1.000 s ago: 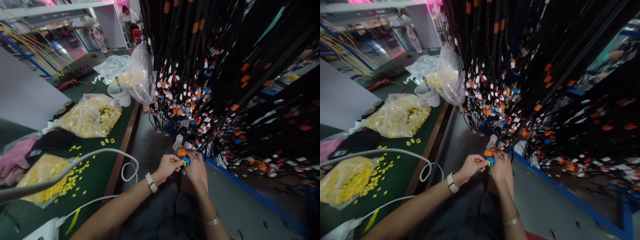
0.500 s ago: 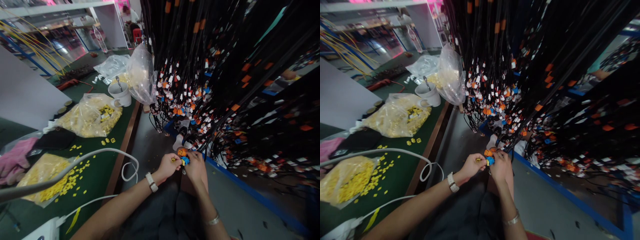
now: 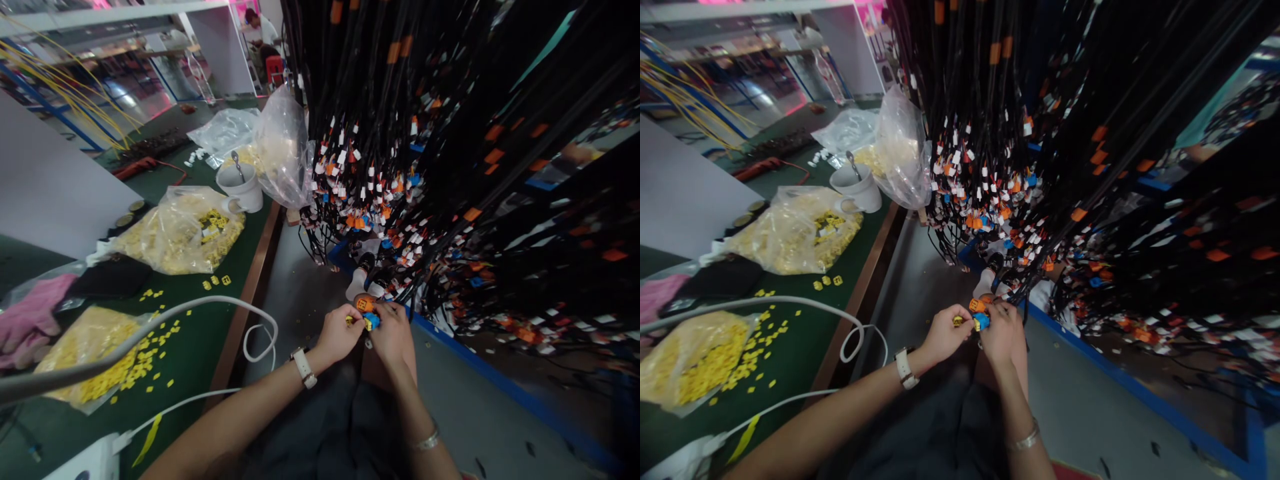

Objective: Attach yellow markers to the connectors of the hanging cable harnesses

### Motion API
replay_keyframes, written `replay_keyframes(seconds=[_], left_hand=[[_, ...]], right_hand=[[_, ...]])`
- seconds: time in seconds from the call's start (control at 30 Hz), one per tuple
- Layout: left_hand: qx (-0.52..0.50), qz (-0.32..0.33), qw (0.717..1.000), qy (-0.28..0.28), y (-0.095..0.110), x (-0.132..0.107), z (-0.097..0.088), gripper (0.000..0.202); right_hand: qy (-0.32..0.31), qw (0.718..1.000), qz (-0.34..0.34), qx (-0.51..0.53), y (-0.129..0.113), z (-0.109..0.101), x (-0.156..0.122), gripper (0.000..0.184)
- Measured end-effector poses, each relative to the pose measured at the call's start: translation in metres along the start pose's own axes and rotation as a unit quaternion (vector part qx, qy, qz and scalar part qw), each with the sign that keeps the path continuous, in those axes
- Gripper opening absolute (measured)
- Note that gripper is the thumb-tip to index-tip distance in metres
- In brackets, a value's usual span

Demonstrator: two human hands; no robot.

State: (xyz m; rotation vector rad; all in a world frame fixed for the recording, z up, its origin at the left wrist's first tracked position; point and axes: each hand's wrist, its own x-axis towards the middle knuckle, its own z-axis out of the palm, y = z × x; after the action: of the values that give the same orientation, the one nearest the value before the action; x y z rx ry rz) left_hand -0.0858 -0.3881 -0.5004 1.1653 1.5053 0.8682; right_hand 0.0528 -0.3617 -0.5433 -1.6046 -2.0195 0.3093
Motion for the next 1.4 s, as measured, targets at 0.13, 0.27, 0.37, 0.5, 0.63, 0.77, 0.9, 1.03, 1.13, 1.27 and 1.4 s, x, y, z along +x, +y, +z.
replay_keyframes(seconds=[0.13,0.27,0.37,0.5,0.63,0.77,0.9,1.03,1.13,1.27,1.4], left_hand=[[-0.045,-0.032,0.998,-0.005,0.002,-0.001,0.002,0.01],[-0.127,-0.07,0.989,-0.013,0.007,-0.002,0.003,0.013],[-0.165,-0.08,0.983,-0.017,0.012,-0.003,0.003,0.016],[-0.161,-0.079,0.984,-0.01,0.015,-0.006,0.004,0.02],[-0.144,-0.078,0.987,-0.007,0.012,-0.006,0.005,0.018],[-0.129,-0.079,0.988,-0.021,0.011,-0.004,0.003,0.015],[-0.134,-0.088,0.987,-0.022,0.014,-0.001,-0.001,0.016],[-0.137,-0.095,0.986,-0.015,0.016,0.0,-0.003,0.016],[-0.132,-0.096,0.987,-0.016,0.015,0.0,-0.002,0.017],[-0.136,-0.095,0.986,-0.013,0.011,0.0,0.0,0.018],[-0.127,-0.087,0.988,0.001,0.007,0.002,0.002,0.017]], right_hand=[[-0.006,1.0,0.004,0.002,-0.001,-0.002,0.0,0.024],[-0.01,1.0,0.016,0.003,-0.003,-0.003,0.001,0.024],[-0.014,1.0,0.02,0.0,-0.003,-0.004,0.001,0.025],[-0.022,1.0,0.02,-0.011,-0.003,-0.004,0.001,0.024],[-0.021,1.0,0.011,-0.016,-0.003,-0.004,0.001,0.023],[-0.018,1.0,0.008,-0.012,-0.002,-0.004,0.001,0.023],[-0.01,1.0,0.015,-0.002,-0.001,-0.002,0.001,0.024],[-0.005,1.0,0.016,0.011,0.0,-0.002,0.001,0.026],[-0.001,1.0,0.023,0.017,0.0,-0.001,0.001,0.026],[0.007,0.999,0.023,0.021,0.0,-0.001,0.001,0.027],[0.011,0.999,0.018,0.025,0.0,0.0,0.0,0.027]])
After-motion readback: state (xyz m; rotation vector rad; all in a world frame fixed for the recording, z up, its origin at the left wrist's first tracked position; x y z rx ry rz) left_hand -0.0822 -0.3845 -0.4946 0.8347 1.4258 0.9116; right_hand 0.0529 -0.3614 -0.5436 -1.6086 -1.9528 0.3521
